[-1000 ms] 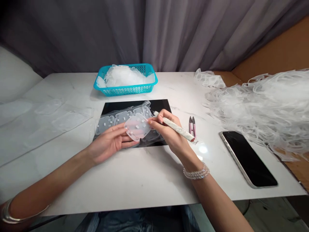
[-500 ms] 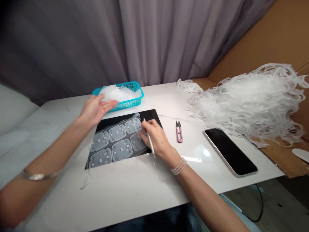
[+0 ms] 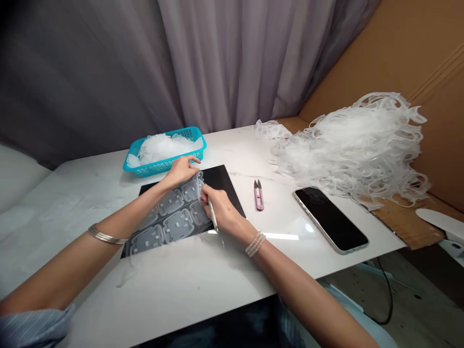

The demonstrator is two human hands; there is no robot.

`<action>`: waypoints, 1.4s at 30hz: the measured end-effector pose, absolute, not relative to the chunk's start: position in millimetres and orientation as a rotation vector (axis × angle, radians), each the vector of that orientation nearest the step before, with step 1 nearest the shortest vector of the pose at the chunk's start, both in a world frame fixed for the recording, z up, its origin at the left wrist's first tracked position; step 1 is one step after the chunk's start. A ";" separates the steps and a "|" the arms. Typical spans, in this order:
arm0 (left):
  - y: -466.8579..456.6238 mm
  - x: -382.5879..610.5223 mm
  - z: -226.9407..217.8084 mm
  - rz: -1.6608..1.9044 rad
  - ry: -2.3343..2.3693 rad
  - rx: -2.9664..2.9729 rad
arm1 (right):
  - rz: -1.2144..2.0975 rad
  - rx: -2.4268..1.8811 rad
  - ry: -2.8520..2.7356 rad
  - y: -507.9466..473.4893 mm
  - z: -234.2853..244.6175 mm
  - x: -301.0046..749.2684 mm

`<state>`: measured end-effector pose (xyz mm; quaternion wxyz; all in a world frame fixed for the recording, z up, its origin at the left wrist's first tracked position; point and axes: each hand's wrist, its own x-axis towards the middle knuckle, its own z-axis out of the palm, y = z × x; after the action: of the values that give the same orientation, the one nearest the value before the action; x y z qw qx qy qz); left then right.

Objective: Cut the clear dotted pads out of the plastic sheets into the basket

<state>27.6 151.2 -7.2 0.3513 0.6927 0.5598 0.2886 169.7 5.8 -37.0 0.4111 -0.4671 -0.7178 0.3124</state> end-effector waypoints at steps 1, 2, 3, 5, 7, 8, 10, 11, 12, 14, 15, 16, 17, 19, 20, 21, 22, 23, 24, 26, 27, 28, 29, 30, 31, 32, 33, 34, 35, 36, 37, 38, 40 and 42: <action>152.7 31.9 -4.6 0.737 1.444 1.750 | 0.826 -1.188 -1.744 9.4 -37.2 174.2; 154.1 36.2 -2.3 0.725 1.437 1.697 | 0.862 -1.203 -1.683 13.9 -37.4 179.4; 155.5 40.7 -0.4 0.713 1.429 1.638 | 0.893 -1.216 -1.627 18.9 -37.4 185.2; 158.8 50.2 2.6 0.696 1.411 1.508 | 0.945 -1.229 -1.543 29.1 -36.7 197.6; 162.5 60.2 5.3 0.697 1.393 1.383 | 0.990 -1.230 -1.479 36.6 -34.8 208.7; 164.1 64.9 6.6 0.708 1.384 1.328 | 1.009 -1.229 -1.442 38.2 -33.4 212.9; 166.3 73.0 8.3 0.743 1.373 1.239 | 0.988 -1.277 -1.384 36.7 -30.5 217.1; 166.8 76.2 8.5 0.763 1.369 1.207 | 0.943 -1.336 -1.380 33.9 -29.4 217.3; 167.1 78.8 8.2 0.782 1.368 1.183 | 0.883 -1.403 -1.405 30.2 -28.8 216.5; 167.0 82.3 5.8 0.821 1.370 1.154 | 0.727 -1.492 -1.536 22.7 -29.1 214.0; 166.9 83.4 4.0 0.843 1.373 1.148 | 0.646 -1.498 -1.608 20.2 -29.8 213.4; 166.9 84.1 1.7 0.867 1.378 1.147 | 0.583 -1.478 -1.659 19.2 -30.8 214.0; 167.0 84.5 -0.7 0.893 1.384 1.151 | 0.535 -1.452 -1.682 20.0 -31.7 216.0; 167.1 84.1 -5.6 0.952 1.387 1.174 | 0.481 -1.436 -1.660 27.5 -32.8 224.1; 166.9 83.3 -7.9 0.982 1.381 1.195 | 0.478 -1.442 -1.639 33.8 -32.8 229.8; 166.5 81.8 -10.2 1.008 1.369 1.223 | 0.482 -1.450 -1.623 41.4 -32.5 236.0; 165.8 79.6 -12.2 1.029 1.349 1.258 | 0.484 -1.457 -1.610 49.9 -31.8 242.2; 164.7 76.5 -14.0 1.042 1.325 1.300 | 0.486 -1.465 -1.598 58.8 -31.1 247.9; 163.2 72.4 -15.5 1.045 1.299 1.349 | 0.488 -1.471 -1.587 67.9 -30.4 252.9; 158.4 61.2 -17.4 1.033 1.254 1.463 | 0.485 -1.481 -1.569 84.4 -29.5 259.8; 154.6 53.9 -17.7 1.023 1.237 1.530 | 0.479 -1.486 -1.561 91.1 -29.3 261.8; 149.4 45.7 -17.7 1.013 1.225 1.603 | 0.468 -1.491 -1.556 96.3 -29.3 262.9; 142.4 36.7 -17.7 1.001 1.212 1.682 | 0.452 -1.497 -1.552 99.7 -29.2 263.2; 133.5 27.0 -17.9 0.985 1.195 1.764 | 0.428 -1.505 -1.549 101.1 -29.1 262.8; 122.5 16.8 -18.8 0.962 1.172 1.843 | 0.396 -1.512 -1.548 100.5 -28.7 261.8; 109.7 6.6 -20.5 0.933 1.141 1.906 | 0.362 -1.518 -1.549 98.0 -28.0 260.0; 95.6 -3.6 -23.4 0.885 1.102 1.979 | 0.331 -1.521 -1.555 93.7 -27.0 257.3; 80.7 -13.1 -27.2 0.824 1.063 2.056 | 0.308 -1.521 -1.568 88.0 -25.8 253.8; 66.0 -21.6 -31.7 0.746 1.026 2.157 | 0.298 -1.520 -1.589 81.2 -24.4 249.3; 52.1 -28.8 -36.3 0.637 0.997 2.312 | 0.304 -1.514 -1.623 73.7 -22.9 244.0; 39.8 -34.0 -40.4 0.548 0.993 2.445 | 0.326 -1.506 -1.668 65.9 -21.4 238.2; 29.6 -37.2 -43.4 0.471 1.005 2.569 | 0.354 -1.498 -1.717 58.2 -20.0 232.3; 16.2 -36.0 -44.7 0.413 1.074 2.723 | 0.394 -1.491 -1.797 44.1 -17.7 221.6; 11.4 -25.0 -39.6 0.421 1.122 2.797 | 0.406 -1.509 -1.821 32.6 -16.2 214.8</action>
<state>-25.0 11.4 -39.6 0.0492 0.9181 0.3682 0.1382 214.8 32.6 -16.2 0.3625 -0.5862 -0.7072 0.1576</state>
